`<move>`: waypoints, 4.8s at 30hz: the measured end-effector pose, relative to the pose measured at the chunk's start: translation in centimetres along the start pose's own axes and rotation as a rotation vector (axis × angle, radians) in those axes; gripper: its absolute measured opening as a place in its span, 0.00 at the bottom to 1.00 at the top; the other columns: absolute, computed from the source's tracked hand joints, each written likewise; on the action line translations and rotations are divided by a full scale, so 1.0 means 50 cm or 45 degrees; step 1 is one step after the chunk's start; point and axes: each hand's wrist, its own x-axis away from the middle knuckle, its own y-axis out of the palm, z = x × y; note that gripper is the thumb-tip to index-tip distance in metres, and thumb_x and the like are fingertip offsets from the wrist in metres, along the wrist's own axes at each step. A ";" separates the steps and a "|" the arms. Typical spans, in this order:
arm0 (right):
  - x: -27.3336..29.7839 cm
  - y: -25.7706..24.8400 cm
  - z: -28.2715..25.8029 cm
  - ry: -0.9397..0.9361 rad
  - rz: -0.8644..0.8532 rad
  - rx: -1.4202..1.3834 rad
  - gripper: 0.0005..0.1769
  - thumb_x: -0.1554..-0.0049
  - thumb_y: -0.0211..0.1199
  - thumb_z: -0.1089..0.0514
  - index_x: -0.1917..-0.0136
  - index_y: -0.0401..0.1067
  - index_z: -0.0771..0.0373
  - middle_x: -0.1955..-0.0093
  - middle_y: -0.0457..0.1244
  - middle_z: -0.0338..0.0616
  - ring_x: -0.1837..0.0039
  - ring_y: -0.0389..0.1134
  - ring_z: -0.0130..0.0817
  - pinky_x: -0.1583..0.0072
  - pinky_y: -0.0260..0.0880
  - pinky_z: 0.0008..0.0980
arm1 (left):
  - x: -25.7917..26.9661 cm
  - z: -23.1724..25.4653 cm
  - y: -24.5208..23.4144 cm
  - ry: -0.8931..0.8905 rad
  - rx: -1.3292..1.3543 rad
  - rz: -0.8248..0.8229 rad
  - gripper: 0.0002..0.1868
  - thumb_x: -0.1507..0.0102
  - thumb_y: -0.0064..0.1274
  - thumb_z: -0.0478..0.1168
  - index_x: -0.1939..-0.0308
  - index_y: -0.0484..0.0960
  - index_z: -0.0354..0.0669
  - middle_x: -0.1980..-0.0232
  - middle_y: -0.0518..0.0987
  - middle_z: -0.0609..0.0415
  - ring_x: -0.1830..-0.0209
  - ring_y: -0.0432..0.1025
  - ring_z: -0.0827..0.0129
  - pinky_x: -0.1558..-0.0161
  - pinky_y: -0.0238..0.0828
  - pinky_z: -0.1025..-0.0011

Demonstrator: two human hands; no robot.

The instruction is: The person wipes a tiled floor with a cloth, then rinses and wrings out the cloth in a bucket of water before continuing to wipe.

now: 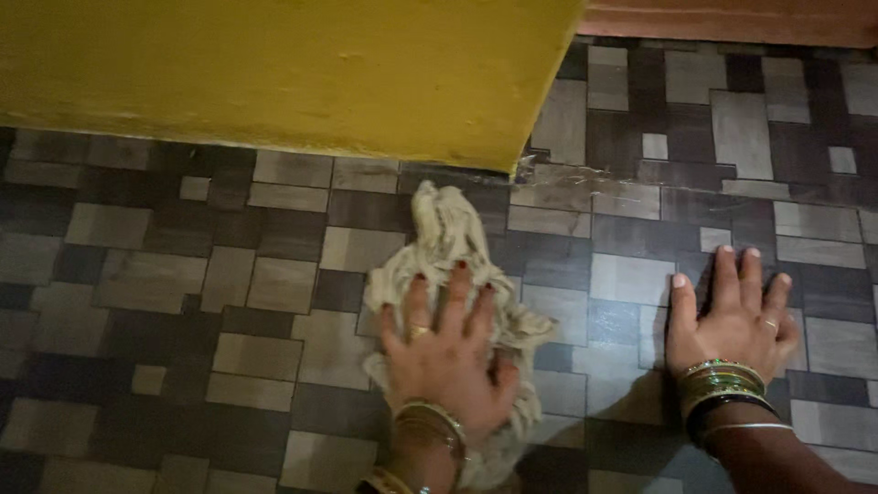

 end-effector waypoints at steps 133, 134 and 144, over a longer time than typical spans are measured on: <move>0.253 0.152 -0.586 -0.397 0.408 0.092 0.28 0.34 0.54 0.45 0.28 0.47 0.55 0.31 0.62 0.76 0.31 0.62 0.84 0.32 0.56 0.77 | -0.105 -0.539 -0.179 -0.175 0.272 0.147 0.36 0.38 0.39 0.61 0.25 0.61 0.64 0.16 0.39 0.52 0.19 0.35 0.43 0.29 0.23 0.31; 0.252 0.145 -0.586 -0.415 0.425 0.083 0.27 0.33 0.53 0.45 0.29 0.46 0.55 0.32 0.62 0.76 0.31 0.62 0.83 0.30 0.56 0.77 | -0.105 -0.544 -0.179 -0.096 0.274 0.147 0.36 0.37 0.40 0.61 0.25 0.61 0.63 0.16 0.40 0.52 0.19 0.36 0.42 0.29 0.26 0.31; 0.233 0.092 -0.588 -1.079 0.529 0.191 0.31 0.41 0.59 0.52 0.30 0.48 0.47 0.41 0.65 0.77 0.38 0.66 0.82 0.30 0.54 0.84 | -0.122 -0.740 -0.169 0.198 -0.147 0.073 0.37 0.37 0.38 0.63 0.23 0.53 0.69 0.17 0.43 0.61 0.19 0.41 0.64 0.25 0.36 0.46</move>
